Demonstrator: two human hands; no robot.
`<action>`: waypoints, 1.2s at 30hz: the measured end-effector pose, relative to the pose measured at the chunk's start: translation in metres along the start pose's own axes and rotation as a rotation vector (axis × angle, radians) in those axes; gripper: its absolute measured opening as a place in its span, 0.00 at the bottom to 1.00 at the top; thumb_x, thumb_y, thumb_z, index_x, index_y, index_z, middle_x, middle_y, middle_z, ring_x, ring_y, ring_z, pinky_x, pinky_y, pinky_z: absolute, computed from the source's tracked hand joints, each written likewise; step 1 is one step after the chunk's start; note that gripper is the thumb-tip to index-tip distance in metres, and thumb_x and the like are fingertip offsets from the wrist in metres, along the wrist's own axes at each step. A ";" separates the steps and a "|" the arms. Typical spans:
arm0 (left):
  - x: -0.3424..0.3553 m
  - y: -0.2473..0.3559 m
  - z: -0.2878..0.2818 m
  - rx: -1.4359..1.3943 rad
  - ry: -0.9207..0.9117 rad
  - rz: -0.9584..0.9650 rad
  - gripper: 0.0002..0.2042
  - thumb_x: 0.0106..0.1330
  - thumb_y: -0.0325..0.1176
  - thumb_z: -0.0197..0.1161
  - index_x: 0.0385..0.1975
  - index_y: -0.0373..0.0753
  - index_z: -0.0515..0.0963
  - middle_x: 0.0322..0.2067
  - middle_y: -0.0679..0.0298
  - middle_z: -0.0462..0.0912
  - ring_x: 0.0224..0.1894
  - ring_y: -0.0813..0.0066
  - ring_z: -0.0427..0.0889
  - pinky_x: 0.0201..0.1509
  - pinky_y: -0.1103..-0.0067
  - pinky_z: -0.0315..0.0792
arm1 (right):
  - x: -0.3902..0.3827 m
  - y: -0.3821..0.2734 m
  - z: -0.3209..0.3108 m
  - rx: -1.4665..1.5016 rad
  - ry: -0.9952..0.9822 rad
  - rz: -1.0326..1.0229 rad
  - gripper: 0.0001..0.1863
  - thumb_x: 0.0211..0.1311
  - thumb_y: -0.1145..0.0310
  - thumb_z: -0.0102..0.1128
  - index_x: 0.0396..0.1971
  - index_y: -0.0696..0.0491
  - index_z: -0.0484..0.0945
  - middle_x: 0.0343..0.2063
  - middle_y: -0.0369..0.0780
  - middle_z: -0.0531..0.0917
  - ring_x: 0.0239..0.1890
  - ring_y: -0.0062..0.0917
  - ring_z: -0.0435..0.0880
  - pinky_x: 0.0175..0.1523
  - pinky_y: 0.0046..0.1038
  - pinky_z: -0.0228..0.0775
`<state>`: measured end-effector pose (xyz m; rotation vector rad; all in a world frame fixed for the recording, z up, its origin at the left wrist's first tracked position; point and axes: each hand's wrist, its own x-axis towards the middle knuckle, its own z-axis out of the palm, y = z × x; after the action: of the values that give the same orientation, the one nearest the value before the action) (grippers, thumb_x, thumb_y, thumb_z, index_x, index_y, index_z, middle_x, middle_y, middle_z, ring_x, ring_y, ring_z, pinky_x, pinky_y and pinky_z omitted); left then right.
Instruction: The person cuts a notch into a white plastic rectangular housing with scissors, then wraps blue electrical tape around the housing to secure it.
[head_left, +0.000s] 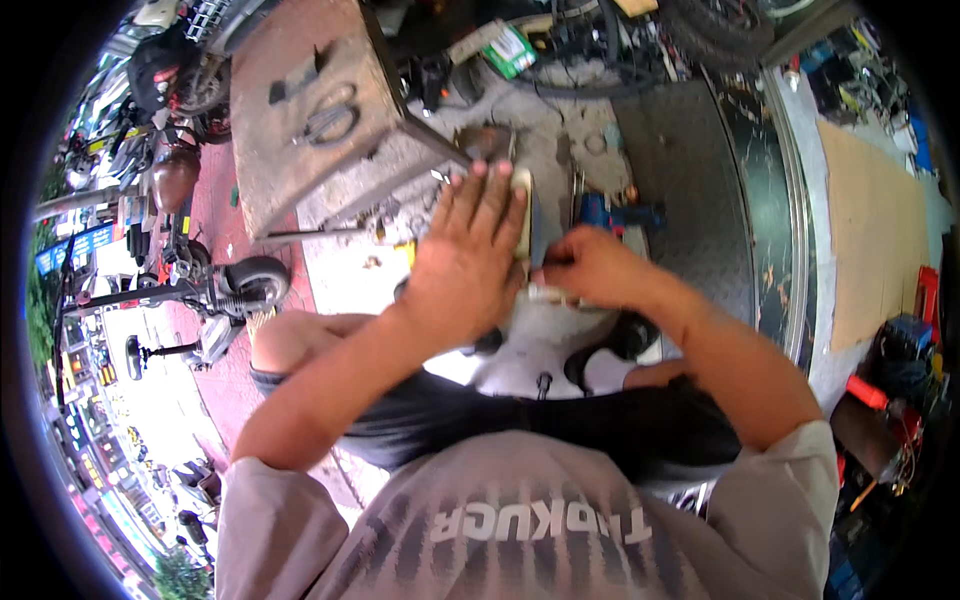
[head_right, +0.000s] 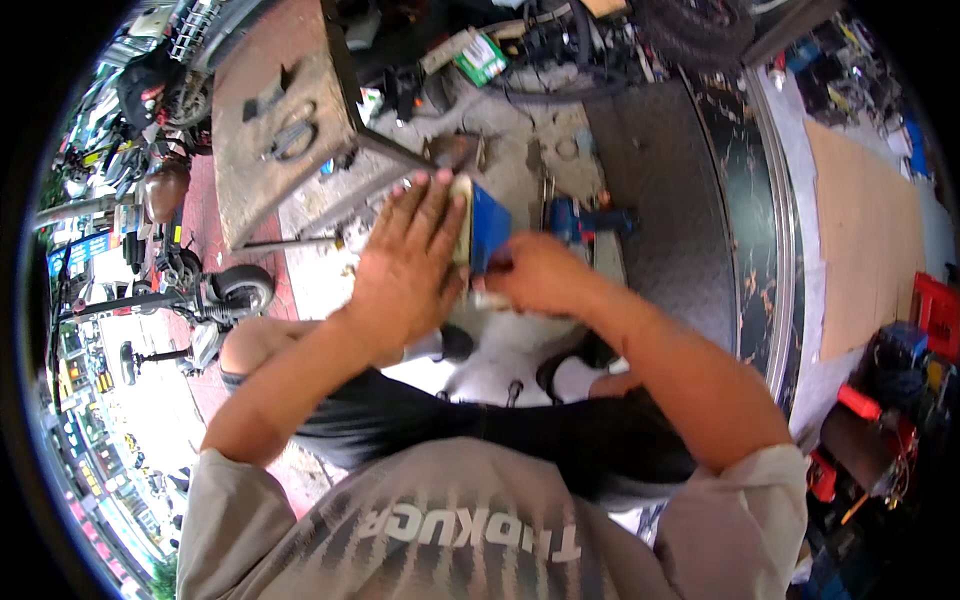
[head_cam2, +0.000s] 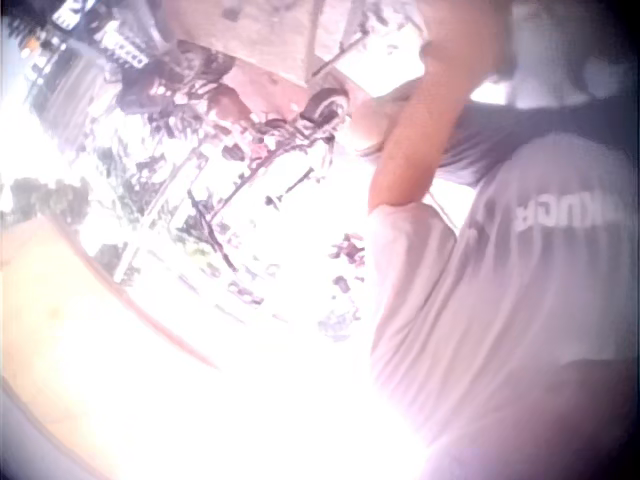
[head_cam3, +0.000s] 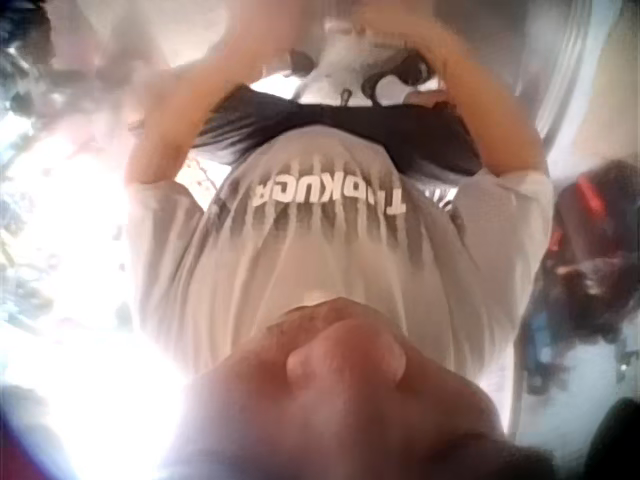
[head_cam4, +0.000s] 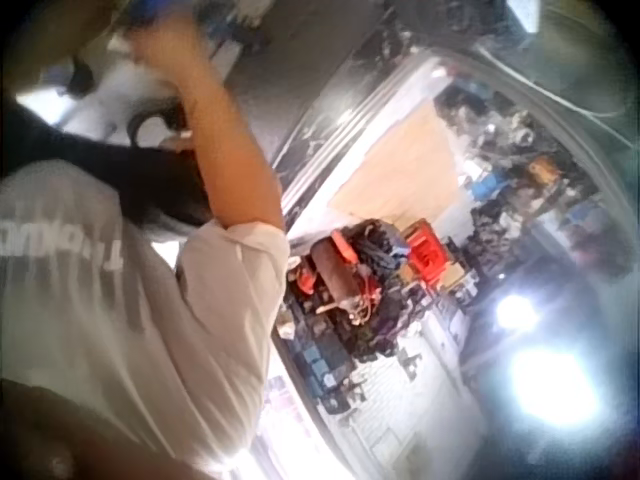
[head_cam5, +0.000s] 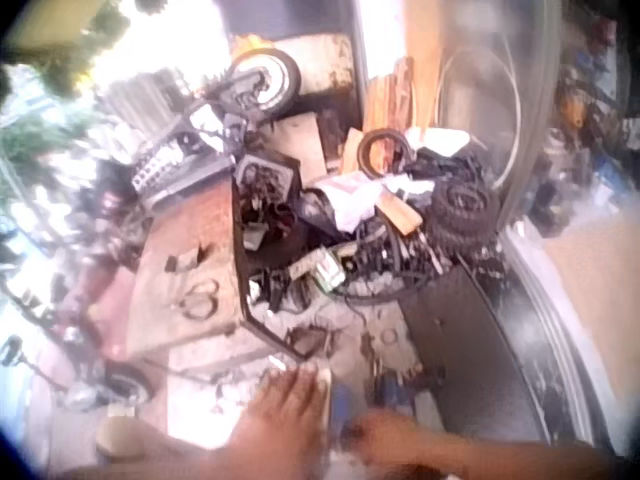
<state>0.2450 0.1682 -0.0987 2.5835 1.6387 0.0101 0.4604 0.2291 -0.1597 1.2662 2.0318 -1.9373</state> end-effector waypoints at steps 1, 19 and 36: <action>0.000 -0.002 -0.001 0.011 -0.008 0.016 0.38 0.71 0.47 0.64 0.76 0.30 0.64 0.78 0.42 0.58 0.80 0.42 0.58 0.85 0.53 0.49 | -0.001 0.000 0.001 0.080 -0.011 -0.011 0.18 0.67 0.55 0.71 0.37 0.58 0.89 0.23 0.41 0.88 0.23 0.26 0.87 0.33 0.32 0.78; -0.012 0.012 0.011 0.104 -0.075 -0.116 0.48 0.72 0.58 0.57 0.83 0.35 0.45 0.83 0.48 0.45 0.85 0.47 0.43 0.85 0.45 0.38 | -0.028 -0.013 -0.024 0.259 0.157 0.041 0.14 0.64 0.66 0.65 0.44 0.56 0.90 0.41 0.36 0.90 0.46 0.24 0.84 0.51 0.29 0.75; -0.008 0.031 0.010 -0.042 -0.145 -0.247 0.42 0.73 0.47 0.52 0.82 0.32 0.49 0.83 0.48 0.47 0.85 0.40 0.38 0.85 0.44 0.30 | 0.075 -0.212 0.016 -0.891 0.655 -0.540 0.15 0.70 0.64 0.64 0.52 0.55 0.83 0.51 0.48 0.86 0.57 0.47 0.83 0.63 0.44 0.75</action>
<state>0.2700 0.1468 -0.1060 2.2755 1.8659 -0.1534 0.2802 0.2801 -0.0343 1.2286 3.2209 -0.4204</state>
